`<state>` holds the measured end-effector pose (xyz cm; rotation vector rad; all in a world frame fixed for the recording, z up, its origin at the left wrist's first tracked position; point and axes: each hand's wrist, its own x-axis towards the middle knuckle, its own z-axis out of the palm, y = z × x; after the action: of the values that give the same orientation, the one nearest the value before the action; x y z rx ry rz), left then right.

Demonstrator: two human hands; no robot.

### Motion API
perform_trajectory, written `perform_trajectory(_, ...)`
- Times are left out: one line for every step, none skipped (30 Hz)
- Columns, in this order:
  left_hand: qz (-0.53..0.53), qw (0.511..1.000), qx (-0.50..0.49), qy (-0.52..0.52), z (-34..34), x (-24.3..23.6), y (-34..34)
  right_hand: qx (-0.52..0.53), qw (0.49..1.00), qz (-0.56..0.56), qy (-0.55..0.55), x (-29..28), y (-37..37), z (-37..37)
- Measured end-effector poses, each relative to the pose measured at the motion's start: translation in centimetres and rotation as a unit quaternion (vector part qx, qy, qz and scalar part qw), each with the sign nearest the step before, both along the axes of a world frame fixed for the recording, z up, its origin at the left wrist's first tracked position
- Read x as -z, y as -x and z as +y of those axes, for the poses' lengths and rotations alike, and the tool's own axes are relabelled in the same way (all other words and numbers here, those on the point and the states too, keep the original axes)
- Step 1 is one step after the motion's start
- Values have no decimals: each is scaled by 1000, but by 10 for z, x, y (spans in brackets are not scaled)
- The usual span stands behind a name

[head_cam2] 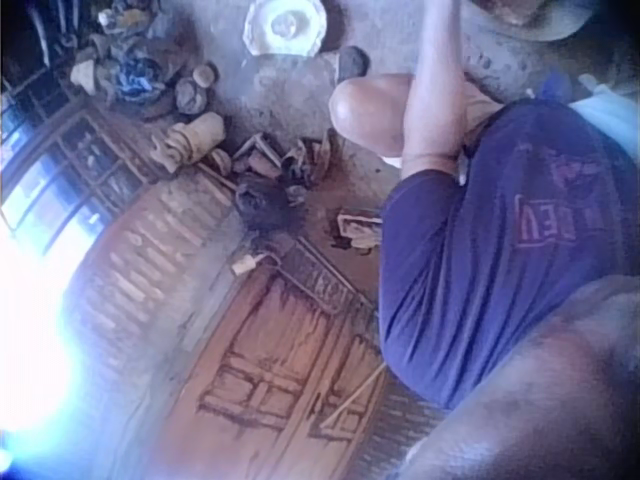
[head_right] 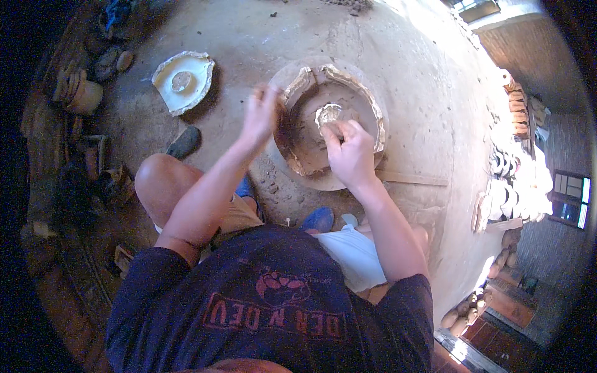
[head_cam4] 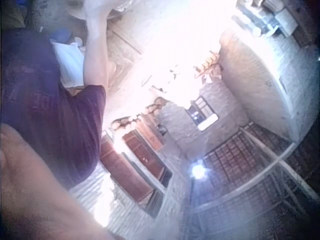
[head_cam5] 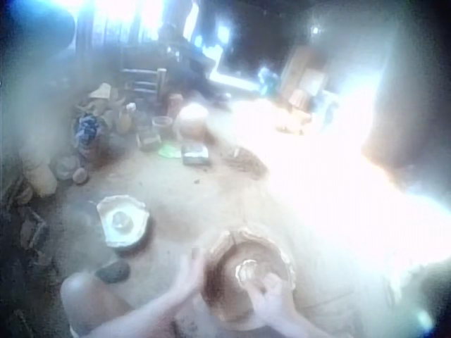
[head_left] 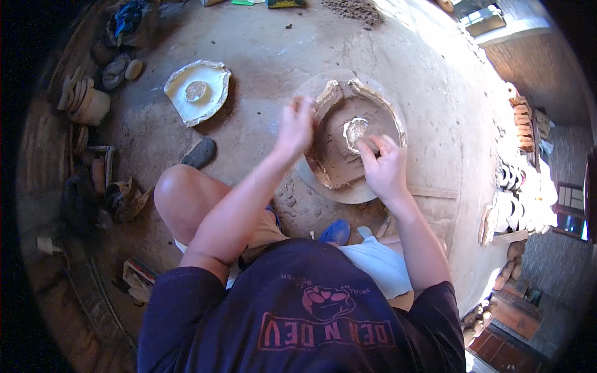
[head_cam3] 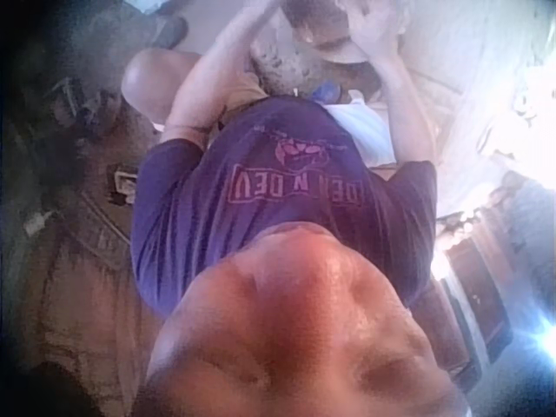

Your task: The person molds clay by hand onto a rotating wooden wheel, smoothing the material with a wet sponge and shaping the inner and outer edges. The person occasionally takes small pieces of raw clay from a pile on the floor to add to the mold.

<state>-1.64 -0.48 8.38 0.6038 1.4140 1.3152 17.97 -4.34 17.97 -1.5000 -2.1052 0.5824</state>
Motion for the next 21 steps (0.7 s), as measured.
perform_trajectory(0,1000,-2,1,5,11,9,32,999,2,11,-1,6,5)
perform_trajectory(53,997,-39,-42,9,27,17,30,999,2,12,3,12,8)
perform_trajectory(104,988,-74,-87,11,41,18,25,999,-10,47,12,18,12)
perform_trajectory(105,988,-76,-89,10,56,13,20,996,-20,81,24,23,19)
perform_trajectory(133,984,-67,-96,7,70,5,-11,998,-43,43,41,23,30)
perform_trajectory(159,981,-56,-101,1,78,-5,-9,998,-45,43,51,25,38)
perform_trajectory(190,973,-52,-117,-6,70,-15,-2,997,-51,58,60,23,44)
perform_trajectory(190,974,-53,-114,-7,70,-15,-4,996,-54,74,63,29,47)
perform_trajectory(186,975,-59,-106,-8,71,-15,-6,995,-55,77,66,34,50)
perform_trajectory(183,976,-65,-99,-6,68,-14,5,995,-66,74,67,40,55)
perform_trajectory(183,976,-66,-97,-9,66,-15,16,994,-77,70,69,44,58)
perform_trajectory(188,976,-57,-91,-12,63,-17,16,994,-78,72,71,48,59)
perform_trajectory(194,976,-48,-85,-14,62,-18,12,992,-91,84,75,52,61)
perform_trajectory(194,976,-48,-84,-12,62,-20,10,990,-104,96,77,54,62)
perform_trajectory(208,971,-63,-96,-9,62,-22,11,990,-104,97,78,54,66)
perform_trajectory(223,966,-79,-105,-9,65,-22,-27,987,-116,105,77,55,66)
perform_trajectory(223,966,-79,-102,-8,69,-22,-65,983,-127,112,75,56,66)
perform_trajectory(229,963,-93,-105,-7,73,-23,-65,983,-127,115,74,57,63)
perform_trajectory(235,960,-107,-108,-6,76,-23,-79,973,-166,139,71,59,56)
perform_trajectory(235,961,-104,-107,-6,75,-24,-91,961,-204,161,69,60,48)
perform_trajectory(219,965,-97,-109,-6,74,-24,-56,968,-196,148,69,62,33)
